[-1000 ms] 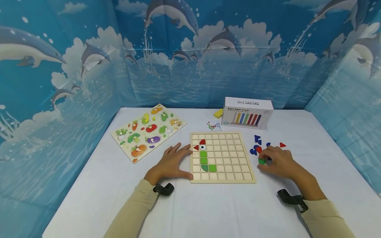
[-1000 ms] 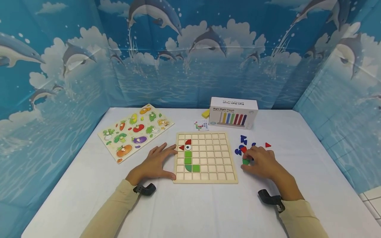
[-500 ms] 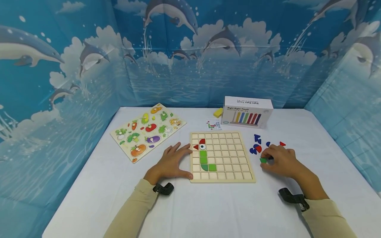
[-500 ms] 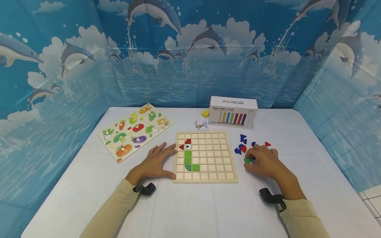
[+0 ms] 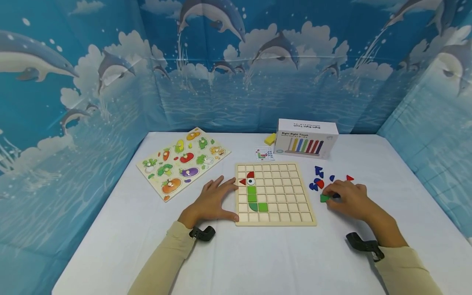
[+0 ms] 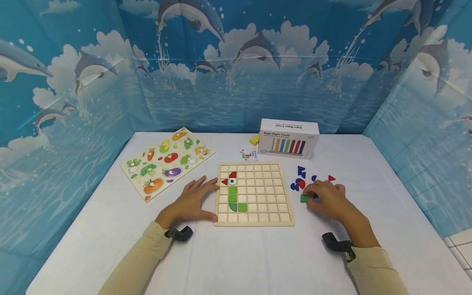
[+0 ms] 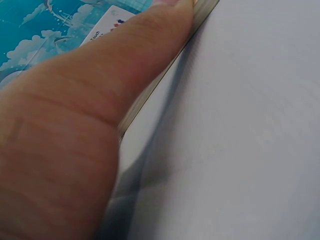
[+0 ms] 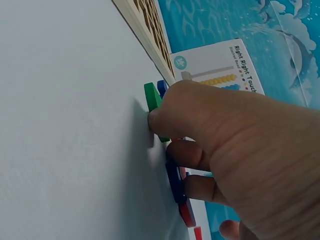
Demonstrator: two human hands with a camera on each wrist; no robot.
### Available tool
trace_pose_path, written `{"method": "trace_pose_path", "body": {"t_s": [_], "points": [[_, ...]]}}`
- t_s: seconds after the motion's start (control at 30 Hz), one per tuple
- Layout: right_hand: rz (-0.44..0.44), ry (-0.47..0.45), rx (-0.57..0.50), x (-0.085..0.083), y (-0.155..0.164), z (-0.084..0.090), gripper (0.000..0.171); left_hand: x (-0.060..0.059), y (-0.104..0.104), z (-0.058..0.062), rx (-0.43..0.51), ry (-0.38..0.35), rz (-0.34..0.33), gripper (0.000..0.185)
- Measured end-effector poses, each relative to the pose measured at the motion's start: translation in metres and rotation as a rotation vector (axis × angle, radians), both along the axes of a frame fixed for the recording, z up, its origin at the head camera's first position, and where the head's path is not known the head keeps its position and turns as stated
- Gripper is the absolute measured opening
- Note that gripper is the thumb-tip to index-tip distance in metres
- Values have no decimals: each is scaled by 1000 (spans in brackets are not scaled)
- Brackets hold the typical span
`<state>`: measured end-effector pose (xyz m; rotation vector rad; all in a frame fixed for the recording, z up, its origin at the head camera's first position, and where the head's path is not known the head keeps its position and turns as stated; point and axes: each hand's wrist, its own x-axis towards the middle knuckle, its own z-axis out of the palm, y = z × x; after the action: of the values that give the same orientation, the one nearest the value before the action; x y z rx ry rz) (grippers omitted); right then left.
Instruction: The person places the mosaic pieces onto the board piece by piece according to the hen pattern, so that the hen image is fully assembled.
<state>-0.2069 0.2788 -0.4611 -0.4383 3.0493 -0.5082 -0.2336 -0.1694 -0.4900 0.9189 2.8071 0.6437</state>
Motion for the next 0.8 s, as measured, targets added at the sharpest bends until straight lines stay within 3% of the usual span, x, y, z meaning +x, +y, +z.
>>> {"method": "trace_pose_path", "body": {"t_s": [0.27,0.8], "points": [[18,33,45,-3,-5,-4,13,1,-1,0,3,6,1,100],[65,13,-6,2,-13,1,23,0,0,0,-10,-1,5,100]]}}
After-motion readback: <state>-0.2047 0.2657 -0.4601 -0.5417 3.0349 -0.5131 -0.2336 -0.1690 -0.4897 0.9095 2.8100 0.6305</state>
